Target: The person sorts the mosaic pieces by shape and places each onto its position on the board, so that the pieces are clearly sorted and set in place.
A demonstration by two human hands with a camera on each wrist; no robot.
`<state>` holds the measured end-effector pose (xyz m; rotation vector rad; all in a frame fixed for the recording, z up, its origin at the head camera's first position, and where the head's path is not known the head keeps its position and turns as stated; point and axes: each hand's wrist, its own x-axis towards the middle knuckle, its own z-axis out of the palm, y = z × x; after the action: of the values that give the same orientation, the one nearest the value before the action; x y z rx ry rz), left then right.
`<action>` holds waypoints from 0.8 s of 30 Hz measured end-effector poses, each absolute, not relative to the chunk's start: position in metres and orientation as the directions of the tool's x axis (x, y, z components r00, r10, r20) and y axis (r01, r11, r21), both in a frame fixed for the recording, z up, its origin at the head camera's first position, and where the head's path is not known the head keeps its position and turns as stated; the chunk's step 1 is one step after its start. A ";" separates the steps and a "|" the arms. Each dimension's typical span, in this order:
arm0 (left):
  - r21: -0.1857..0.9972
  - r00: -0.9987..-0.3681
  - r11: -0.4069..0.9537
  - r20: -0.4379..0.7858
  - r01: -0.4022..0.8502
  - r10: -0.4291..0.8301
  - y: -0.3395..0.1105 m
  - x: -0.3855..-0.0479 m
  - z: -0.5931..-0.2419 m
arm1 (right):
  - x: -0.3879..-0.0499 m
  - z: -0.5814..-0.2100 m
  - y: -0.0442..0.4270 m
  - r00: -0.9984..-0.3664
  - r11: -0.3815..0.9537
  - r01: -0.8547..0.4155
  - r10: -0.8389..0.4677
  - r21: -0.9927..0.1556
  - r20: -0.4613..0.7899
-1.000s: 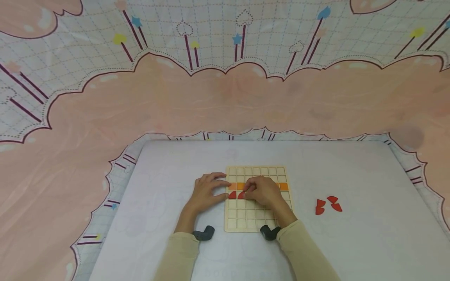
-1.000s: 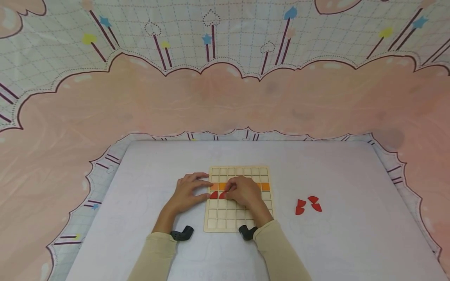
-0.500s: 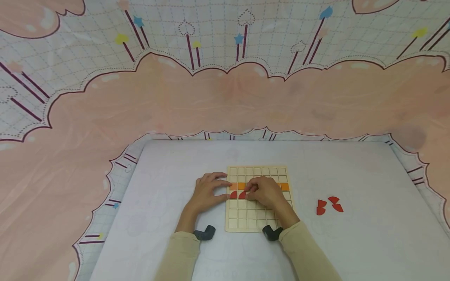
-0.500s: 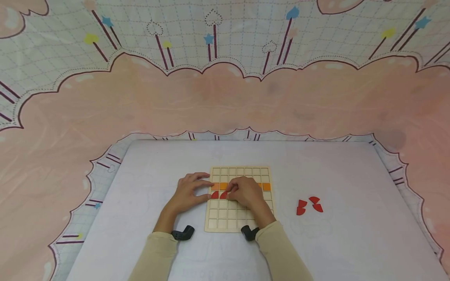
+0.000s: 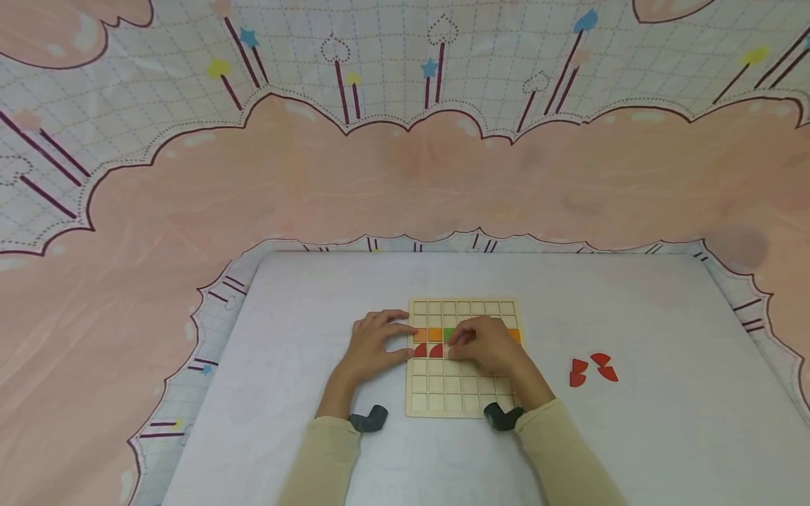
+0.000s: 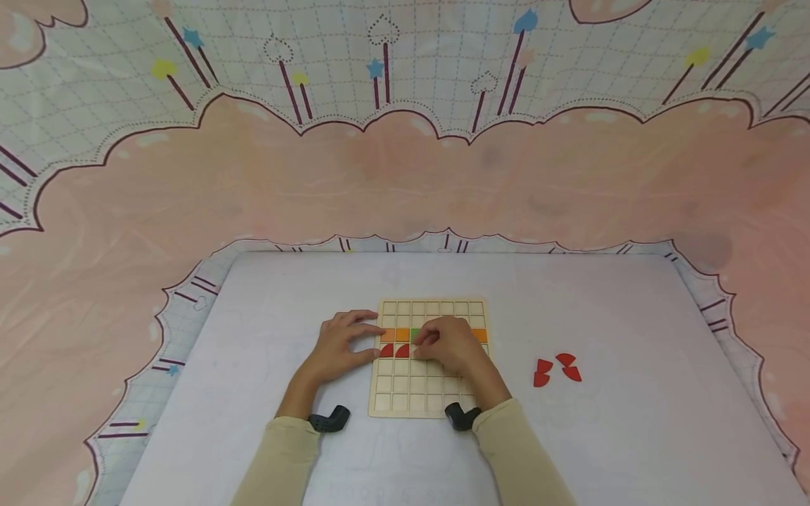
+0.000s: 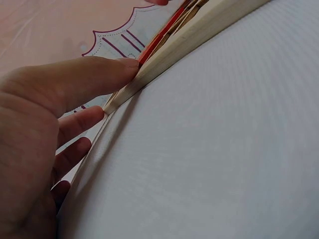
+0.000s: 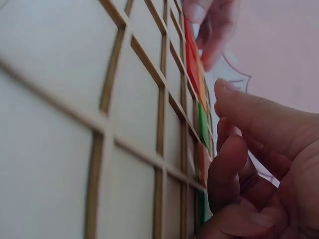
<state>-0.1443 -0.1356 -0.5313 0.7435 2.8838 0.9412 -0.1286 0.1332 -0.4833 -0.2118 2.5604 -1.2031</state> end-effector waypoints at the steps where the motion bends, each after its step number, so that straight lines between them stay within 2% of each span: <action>1: 0.559 -0.887 0.706 0.128 0.434 0.443 -0.135 -0.144 -0.531 | -0.128 -0.483 0.137 -0.943 0.635 -0.009 -0.261 -0.772 -0.204; 11: 0.558 -0.887 0.703 0.153 0.441 0.435 -0.134 -0.142 -0.529 | -0.120 -0.475 0.182 -0.960 0.635 0.020 -0.204 -0.772 -0.193; 24: 0.560 -0.889 0.706 0.137 0.433 0.437 -0.134 -0.142 -0.528 | -0.108 -0.467 0.260 -0.946 0.707 0.151 -0.098 -0.690 -0.308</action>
<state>-0.1419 -0.1345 -0.5283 0.7386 2.8959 0.9491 -0.1079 0.2598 -0.4672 0.0418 2.5938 -1.0901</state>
